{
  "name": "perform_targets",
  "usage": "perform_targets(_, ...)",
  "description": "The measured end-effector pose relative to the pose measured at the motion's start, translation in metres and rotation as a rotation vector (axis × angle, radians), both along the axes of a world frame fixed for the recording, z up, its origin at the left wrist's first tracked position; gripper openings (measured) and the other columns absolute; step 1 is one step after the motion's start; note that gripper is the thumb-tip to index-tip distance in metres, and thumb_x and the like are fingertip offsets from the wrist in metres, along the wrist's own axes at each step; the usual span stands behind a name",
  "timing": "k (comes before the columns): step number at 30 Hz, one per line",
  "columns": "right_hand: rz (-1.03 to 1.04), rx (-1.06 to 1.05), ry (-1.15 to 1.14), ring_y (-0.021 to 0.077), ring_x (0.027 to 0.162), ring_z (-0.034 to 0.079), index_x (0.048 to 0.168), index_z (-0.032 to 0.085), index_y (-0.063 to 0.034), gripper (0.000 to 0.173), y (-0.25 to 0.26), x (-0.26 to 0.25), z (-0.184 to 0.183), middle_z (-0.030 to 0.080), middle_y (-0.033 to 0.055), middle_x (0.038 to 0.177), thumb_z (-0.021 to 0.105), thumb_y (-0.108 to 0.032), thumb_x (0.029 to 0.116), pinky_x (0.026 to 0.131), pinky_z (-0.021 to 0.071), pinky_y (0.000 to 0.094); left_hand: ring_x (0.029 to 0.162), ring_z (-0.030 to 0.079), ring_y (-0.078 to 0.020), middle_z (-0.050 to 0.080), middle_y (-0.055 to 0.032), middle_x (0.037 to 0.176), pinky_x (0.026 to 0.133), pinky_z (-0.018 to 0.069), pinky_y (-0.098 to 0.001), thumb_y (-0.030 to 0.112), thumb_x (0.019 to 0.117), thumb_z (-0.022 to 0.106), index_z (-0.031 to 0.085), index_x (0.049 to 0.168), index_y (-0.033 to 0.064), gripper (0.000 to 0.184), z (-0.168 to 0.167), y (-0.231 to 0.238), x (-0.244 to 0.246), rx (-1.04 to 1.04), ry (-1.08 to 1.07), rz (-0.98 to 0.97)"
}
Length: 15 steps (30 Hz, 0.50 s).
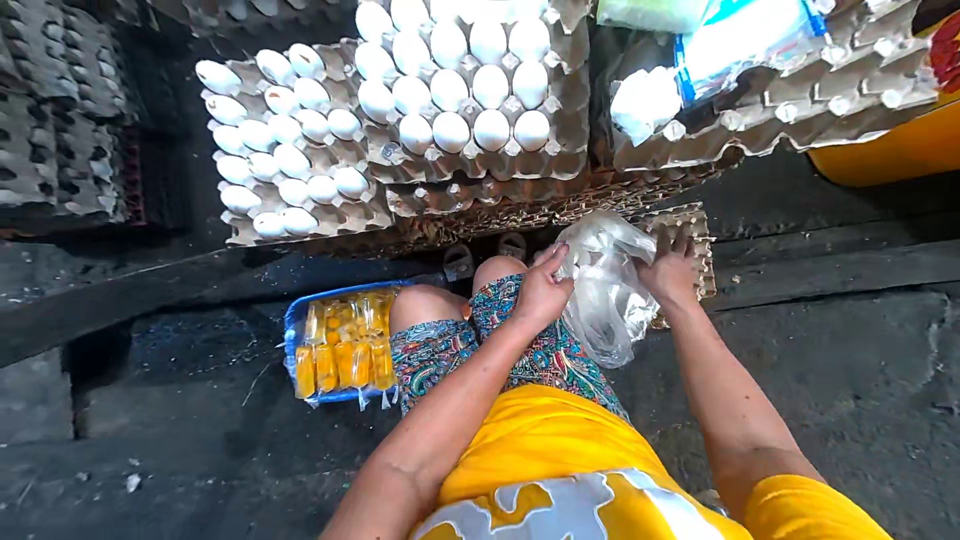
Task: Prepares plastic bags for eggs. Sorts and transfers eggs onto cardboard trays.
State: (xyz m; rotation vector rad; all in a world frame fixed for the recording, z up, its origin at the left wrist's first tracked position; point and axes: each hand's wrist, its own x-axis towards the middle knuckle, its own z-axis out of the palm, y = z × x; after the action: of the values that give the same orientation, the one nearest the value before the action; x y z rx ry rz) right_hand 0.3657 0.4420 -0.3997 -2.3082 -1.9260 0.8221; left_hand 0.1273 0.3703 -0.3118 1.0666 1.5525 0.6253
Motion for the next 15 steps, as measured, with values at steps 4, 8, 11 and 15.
perform_targets(4,-0.352,-0.360,0.149,0.0464,0.132,0.052,0.151,0.042,0.0021,0.073,-0.011,0.028,-0.058,0.052,0.0318,0.144,0.070,-0.040,0.0974,0.107,0.0432,0.0620,0.142,0.047,-0.0205,0.039,-0.0078,0.163,0.110,0.0480,-0.0411,0.001,0.0945,0.067,0.051,0.150,0.0079,0.058,-0.005,-0.001,0.000,0.024,-0.068,0.009)
perform_targets(8,-0.646,-0.268,0.519,0.0354,0.100,0.063,0.134,0.055,0.0055,0.041,-0.007,0.025,-0.057,0.063,0.0271,0.120,0.060,-0.021,0.1035,0.087,0.0534,0.0531,0.142,0.048,-0.0257,0.044,-0.0150,0.159,0.113,0.0444,-0.0448,0.001,0.0924,0.068,0.054,0.146,0.0014,0.056,-0.005,0.018,-0.006,0.038,-0.094,0.072)
perform_targets(11,-0.643,-0.060,0.779,0.0226,0.095,0.064,0.142,0.049,-0.0036,0.045,0.023,0.021,-0.019,0.065,0.0160,0.119,0.061,-0.015,0.1008,0.078,0.0565,0.0426,0.137,0.052,-0.0266,0.046,-0.0172,0.156,0.110,0.0467,-0.0435,0.000,0.0924,0.070,0.051,0.148,0.0008,0.059,0.007,0.038,-0.008,0.022,-0.163,0.123)
perform_targets(15,-0.623,0.090,0.938,0.0181,0.087,0.066,0.138,0.050,-0.0050,0.040,0.048,0.020,0.011,0.068,0.0119,0.113,0.058,-0.008,0.0997,0.067,0.0570,0.0381,0.139,0.051,-0.0247,0.046,-0.0133,0.157,0.111,0.0464,-0.0437,-0.001,0.0923,0.068,0.053,0.148,0.0028,0.057,0.027,0.050,-0.003,0.051,-0.242,0.166)
